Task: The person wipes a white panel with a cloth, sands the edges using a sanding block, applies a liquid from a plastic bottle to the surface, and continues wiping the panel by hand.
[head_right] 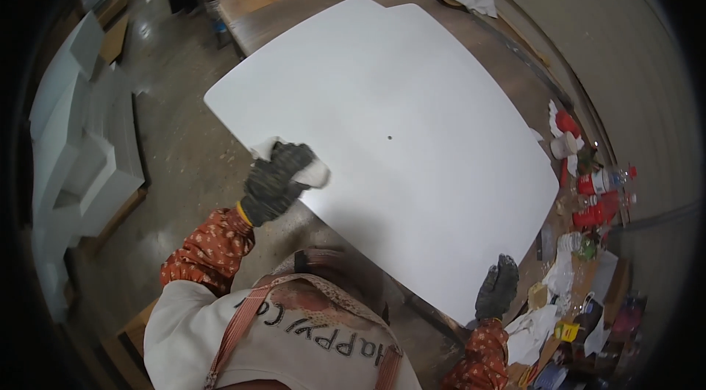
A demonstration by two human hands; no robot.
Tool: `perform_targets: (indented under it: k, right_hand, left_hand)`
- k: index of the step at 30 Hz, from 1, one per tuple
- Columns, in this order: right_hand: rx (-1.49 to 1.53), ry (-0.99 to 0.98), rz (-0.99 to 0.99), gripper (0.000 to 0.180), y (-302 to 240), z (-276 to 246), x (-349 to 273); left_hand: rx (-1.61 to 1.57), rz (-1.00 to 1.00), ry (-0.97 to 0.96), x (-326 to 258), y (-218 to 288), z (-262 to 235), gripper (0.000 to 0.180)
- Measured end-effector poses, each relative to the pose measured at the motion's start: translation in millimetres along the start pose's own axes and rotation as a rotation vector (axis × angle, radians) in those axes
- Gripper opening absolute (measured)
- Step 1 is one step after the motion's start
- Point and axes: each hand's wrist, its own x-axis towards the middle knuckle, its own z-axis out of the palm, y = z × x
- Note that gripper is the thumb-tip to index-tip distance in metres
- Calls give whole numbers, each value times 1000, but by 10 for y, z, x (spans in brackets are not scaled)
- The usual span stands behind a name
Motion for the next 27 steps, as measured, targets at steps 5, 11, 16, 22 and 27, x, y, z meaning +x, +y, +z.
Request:
perform_targets:
  k: [5,11,16,22,27]
  right_hand:
    - [-76,26,34,29,153,11,-89]
    - [-133,-14,127,33,175,-8,-44]
    - [234,18,-76,66,-734,463,467]
    - [115,-422,-277,63,-1815,638,1314]
    - [-149,-88,81,63,-262,1120,1348]
  left_hand:
    - [17,-226,139,56,-1174,14,42]
    - [-39,-414,-95,548,-1137,57,25]
    - [-591,0,7,769,476,784,77]
    - [-939,-151,-201,1227,717,95,69]
    - [-801,-351,-97,320,-486,-136,61]
